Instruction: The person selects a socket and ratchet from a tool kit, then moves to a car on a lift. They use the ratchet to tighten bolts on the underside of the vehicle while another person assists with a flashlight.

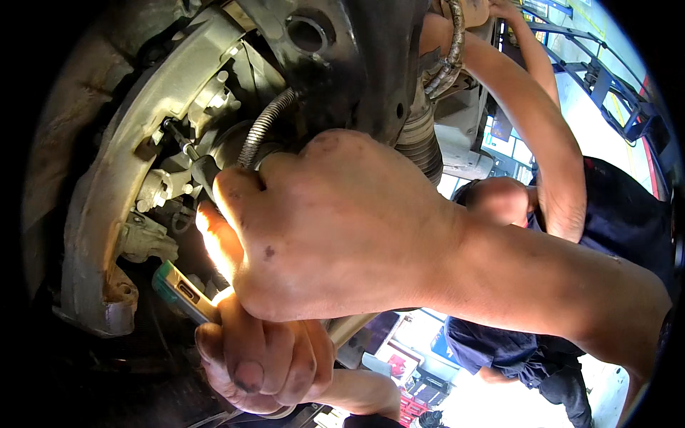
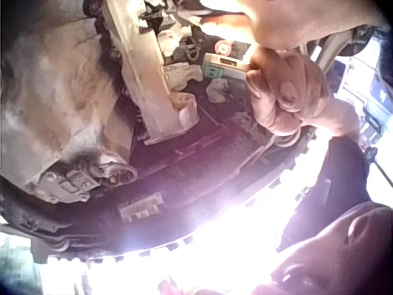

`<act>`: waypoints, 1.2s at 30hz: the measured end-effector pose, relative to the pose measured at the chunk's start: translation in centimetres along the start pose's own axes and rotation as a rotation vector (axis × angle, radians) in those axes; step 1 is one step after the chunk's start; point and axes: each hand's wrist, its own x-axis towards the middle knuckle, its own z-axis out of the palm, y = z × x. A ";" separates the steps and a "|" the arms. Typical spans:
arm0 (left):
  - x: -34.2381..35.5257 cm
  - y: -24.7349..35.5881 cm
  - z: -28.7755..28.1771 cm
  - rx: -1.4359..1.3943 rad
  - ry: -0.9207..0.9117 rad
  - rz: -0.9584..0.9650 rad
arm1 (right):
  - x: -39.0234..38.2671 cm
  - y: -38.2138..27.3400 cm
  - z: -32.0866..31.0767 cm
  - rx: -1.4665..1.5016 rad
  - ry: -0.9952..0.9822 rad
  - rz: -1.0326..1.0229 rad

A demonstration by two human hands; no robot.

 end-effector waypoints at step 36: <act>-8.5 0.4 -3.6 -0.056 0.072 0.028 | 0.5 -7.6 5.8 0.230 0.057 0.056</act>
